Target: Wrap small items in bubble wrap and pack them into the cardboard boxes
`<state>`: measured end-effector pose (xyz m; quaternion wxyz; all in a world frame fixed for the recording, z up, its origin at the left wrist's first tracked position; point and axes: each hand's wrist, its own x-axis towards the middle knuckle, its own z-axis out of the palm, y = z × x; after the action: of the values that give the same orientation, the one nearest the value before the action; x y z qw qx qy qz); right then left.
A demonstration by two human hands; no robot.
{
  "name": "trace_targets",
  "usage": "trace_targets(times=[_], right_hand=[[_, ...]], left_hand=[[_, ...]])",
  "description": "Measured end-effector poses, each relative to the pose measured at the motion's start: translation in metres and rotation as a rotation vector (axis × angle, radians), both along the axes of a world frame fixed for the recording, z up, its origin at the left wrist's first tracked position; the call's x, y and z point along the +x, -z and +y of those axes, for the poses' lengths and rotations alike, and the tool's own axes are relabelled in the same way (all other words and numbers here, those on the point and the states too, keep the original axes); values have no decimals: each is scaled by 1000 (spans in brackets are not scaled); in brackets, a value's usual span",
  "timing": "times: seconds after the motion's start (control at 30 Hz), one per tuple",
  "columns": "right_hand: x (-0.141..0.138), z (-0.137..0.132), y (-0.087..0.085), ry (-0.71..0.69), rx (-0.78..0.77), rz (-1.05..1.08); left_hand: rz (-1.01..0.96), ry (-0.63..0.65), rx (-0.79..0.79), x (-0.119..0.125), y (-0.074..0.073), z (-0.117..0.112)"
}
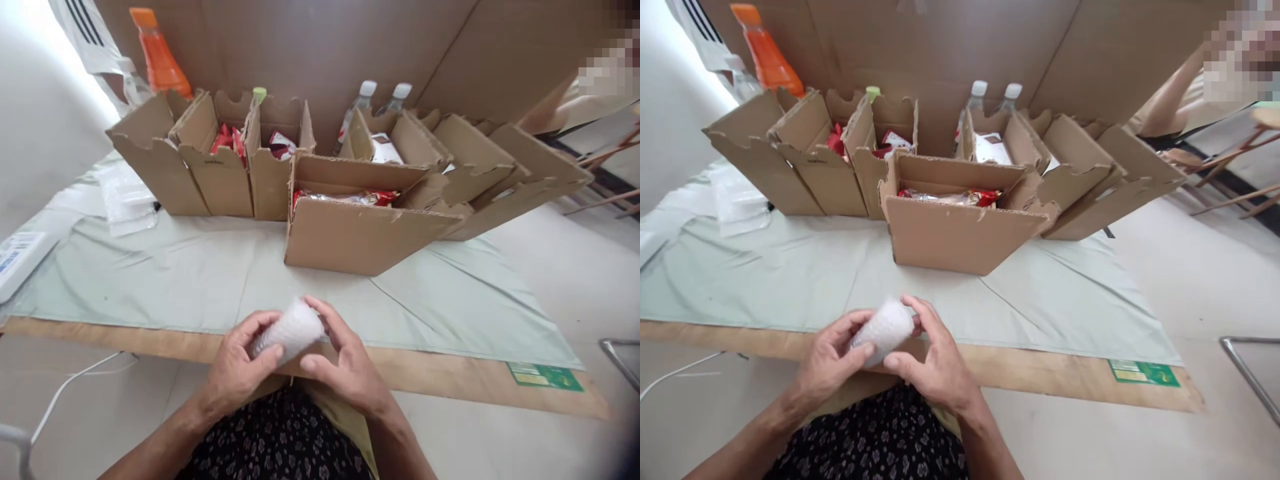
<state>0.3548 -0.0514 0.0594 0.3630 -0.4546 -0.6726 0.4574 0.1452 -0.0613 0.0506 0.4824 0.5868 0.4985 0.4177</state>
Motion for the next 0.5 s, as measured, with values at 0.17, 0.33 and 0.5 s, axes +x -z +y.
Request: trace_targets(times=[0.17,0.33,0.5], right_hand=[[31,8,-23,-163,86,-16],[56,14,-44,94,221,-185],[92,19,-67,193,299,-262]], left_hand=[[180,281,156,8,-18,7],[385,28,676,15,-63,58],[548,-232,905,25,-92,122]])
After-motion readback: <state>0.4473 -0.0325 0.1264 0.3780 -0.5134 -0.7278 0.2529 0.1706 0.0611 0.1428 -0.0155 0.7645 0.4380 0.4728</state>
